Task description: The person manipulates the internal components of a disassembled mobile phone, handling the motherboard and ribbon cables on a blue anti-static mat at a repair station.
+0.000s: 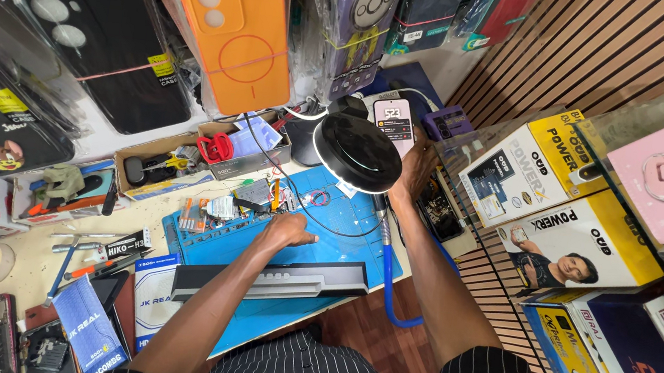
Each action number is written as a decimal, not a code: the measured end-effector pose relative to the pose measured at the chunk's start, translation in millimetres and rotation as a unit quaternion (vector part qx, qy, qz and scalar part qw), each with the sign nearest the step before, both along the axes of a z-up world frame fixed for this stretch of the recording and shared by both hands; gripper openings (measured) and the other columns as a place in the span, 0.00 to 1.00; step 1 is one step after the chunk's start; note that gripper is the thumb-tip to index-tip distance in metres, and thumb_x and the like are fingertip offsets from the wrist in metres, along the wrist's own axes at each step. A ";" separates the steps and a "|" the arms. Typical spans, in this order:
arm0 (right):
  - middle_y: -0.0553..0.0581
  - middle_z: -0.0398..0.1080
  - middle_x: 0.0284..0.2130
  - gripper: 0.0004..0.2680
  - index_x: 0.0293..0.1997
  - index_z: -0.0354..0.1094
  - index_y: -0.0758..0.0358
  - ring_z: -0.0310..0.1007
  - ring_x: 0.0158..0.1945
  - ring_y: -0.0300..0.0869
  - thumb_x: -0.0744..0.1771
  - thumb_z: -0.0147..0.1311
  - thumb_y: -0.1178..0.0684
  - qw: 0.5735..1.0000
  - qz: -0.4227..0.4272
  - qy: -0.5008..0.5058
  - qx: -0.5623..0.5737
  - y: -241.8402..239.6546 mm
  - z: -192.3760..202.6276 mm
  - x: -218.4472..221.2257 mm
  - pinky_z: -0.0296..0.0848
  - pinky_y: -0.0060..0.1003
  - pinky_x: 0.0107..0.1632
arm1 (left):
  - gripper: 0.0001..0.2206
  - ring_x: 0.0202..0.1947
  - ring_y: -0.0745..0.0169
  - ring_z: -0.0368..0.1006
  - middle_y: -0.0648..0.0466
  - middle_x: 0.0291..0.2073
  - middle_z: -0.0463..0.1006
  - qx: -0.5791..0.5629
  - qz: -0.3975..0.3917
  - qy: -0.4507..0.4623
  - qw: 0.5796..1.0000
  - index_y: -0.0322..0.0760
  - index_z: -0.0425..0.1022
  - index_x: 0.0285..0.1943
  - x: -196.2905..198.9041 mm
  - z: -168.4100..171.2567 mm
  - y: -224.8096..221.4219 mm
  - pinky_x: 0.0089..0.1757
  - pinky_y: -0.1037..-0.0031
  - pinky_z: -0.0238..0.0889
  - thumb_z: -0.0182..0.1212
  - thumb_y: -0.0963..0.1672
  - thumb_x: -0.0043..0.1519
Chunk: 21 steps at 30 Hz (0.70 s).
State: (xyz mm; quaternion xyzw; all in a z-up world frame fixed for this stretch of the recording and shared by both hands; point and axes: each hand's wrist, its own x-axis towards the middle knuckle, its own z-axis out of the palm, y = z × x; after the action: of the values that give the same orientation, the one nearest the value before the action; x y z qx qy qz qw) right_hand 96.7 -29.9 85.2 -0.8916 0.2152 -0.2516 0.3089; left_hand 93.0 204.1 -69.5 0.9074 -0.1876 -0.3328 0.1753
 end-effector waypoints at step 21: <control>0.68 0.58 0.60 0.29 0.68 0.58 0.57 0.53 0.68 0.59 0.61 0.68 0.47 1.000 -0.009 0.025 0.001 -6.6 -7.6 3.0 0.63 0.55 0.62 | 0.28 0.49 0.38 0.79 0.35 0.46 0.82 -0.023 0.021 -0.010 0.999 0.29 0.79 0.54 -2.4 -11.7 4.9 0.52 0.54 0.70 0.67 0.56 0.58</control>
State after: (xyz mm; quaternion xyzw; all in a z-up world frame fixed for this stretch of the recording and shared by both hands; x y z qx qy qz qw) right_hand 99.7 -36.5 77.6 -0.8953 0.2312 -0.2316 0.3021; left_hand 90.6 209.0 -81.2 0.9102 -0.1778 -0.3153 0.2013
